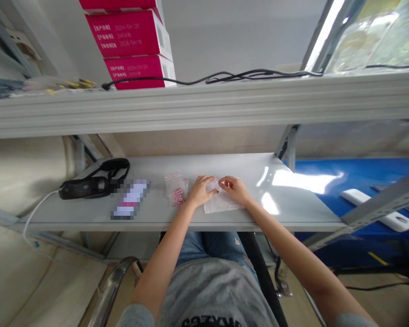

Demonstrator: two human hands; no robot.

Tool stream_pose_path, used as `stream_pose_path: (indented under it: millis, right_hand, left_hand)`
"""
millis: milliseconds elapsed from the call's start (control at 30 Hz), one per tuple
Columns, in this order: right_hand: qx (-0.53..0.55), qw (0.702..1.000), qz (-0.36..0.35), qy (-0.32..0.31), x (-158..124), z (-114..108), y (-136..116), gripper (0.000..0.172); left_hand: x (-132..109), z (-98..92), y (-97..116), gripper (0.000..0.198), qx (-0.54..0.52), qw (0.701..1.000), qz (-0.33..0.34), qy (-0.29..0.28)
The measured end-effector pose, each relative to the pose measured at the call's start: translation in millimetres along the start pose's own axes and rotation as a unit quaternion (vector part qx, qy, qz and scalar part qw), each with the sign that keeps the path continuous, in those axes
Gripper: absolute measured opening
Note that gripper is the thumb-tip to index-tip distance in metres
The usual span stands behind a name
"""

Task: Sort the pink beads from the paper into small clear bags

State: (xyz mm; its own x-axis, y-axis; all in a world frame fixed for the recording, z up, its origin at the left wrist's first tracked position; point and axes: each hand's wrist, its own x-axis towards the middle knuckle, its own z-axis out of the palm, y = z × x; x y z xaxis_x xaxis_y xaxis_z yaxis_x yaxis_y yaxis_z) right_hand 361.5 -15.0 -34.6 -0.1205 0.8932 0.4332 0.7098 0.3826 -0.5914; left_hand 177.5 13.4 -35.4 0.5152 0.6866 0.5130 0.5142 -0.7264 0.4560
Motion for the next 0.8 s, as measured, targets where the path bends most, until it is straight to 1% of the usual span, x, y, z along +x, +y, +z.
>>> stream_pose_path:
  millis: [200,367,500,600,800]
  right_hand:
    - [-0.001,1.000,0.009,-0.014,0.1,-0.7,-0.8,0.024]
    - [-0.029,0.999,0.024,-0.013,0.2,-2.2,-1.4,0.021]
    - [-0.062,0.998,0.008,-0.032,-1.9,-2.5,-2.6,0.019]
    - [-0.081,0.995,-0.009,-0.051,-3.7,-2.7,-3.3,0.020]
    - [-0.155,0.985,-0.013,-0.076,-5.2,-3.6,-9.8,0.027]
  left_hand:
    - [0.3,-0.2,0.5,0.043,0.004,1.000,-0.005,-0.004]
    - [0.6,-0.4,0.3,0.043,0.012,1.000,-0.016,-0.012]
    - [0.2,1.3,-2.3,0.044,0.024,1.000,-0.014,-0.001]
    - [-0.1,1.8,-4.1,0.044,0.037,0.999,-0.025,0.009]
    - [0.6,-0.2,-3.3,0.044,0.039,0.998,-0.042,0.006]
